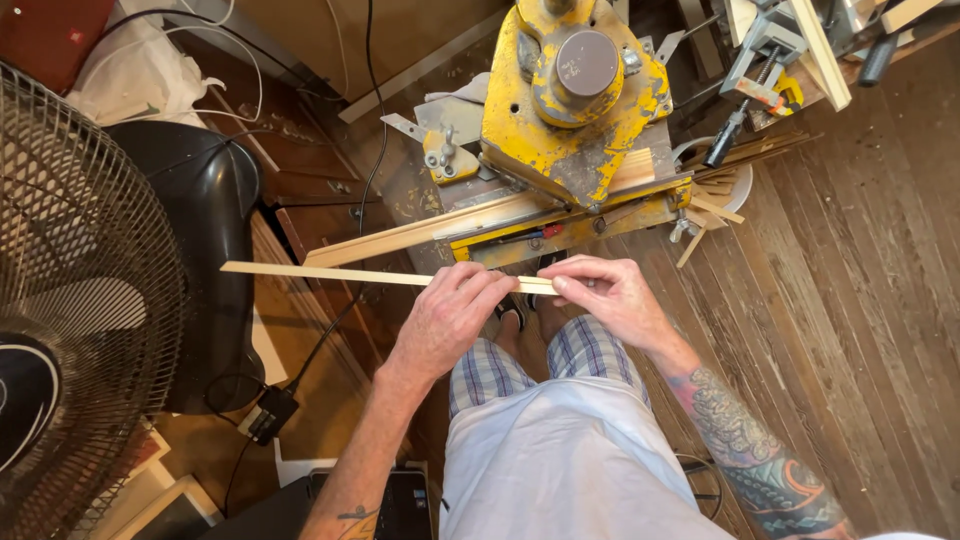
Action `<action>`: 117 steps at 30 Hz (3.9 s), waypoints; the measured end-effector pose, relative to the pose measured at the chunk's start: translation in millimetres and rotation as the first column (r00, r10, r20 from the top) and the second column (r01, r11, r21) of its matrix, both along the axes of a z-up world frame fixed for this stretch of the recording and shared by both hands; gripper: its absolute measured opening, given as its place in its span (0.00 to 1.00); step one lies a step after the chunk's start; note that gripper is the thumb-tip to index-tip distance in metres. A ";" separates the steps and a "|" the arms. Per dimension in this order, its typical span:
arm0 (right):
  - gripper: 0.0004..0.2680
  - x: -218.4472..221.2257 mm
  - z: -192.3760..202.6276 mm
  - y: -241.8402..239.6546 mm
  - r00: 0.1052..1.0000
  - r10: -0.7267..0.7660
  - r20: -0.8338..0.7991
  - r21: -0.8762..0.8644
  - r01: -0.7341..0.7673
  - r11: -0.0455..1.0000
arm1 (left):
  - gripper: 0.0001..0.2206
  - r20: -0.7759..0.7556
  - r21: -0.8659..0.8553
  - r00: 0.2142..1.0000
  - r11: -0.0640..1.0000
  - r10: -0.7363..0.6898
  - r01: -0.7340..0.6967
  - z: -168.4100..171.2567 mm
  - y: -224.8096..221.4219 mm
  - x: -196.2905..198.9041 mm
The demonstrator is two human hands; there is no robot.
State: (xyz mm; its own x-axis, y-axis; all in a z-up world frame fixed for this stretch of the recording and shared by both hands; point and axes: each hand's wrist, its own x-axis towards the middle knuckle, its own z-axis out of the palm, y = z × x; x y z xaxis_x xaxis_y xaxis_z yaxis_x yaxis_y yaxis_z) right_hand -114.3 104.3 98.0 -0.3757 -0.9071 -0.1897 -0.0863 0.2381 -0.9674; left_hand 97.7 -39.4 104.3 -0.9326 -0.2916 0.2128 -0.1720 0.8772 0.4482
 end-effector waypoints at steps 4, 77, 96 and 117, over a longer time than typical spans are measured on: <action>0.06 -2.0 -0.5 -1.7 0.999 0.034 -0.008 -0.017 -0.034 0.999 | 0.11 -0.008 -0.004 1.000 1.000 0.000 0.000 -6.5 0.4 0.9; 0.15 -152.6 -150.3 -16.6 0.627 -0.392 -0.674 -0.136 0.416 0.899 | 0.11 0.278 0.246 0.939 0.930 0.204 -0.275 -127.1 -83.2 -61.7; 0.19 -159.6 -163.7 2.4 0.742 -0.303 -0.599 0.009 0.384 0.923 | 0.12 0.343 0.273 0.927 0.928 0.152 -0.253 -119.4 -98.4 -25.6; 0.06 -215.3 -237.4 55.0 0.802 -0.263 -0.537 0.039 0.335 0.941 | 0.07 0.269 0.322 0.917 0.870 0.294 -0.373 -135.9 -76.7 -70.2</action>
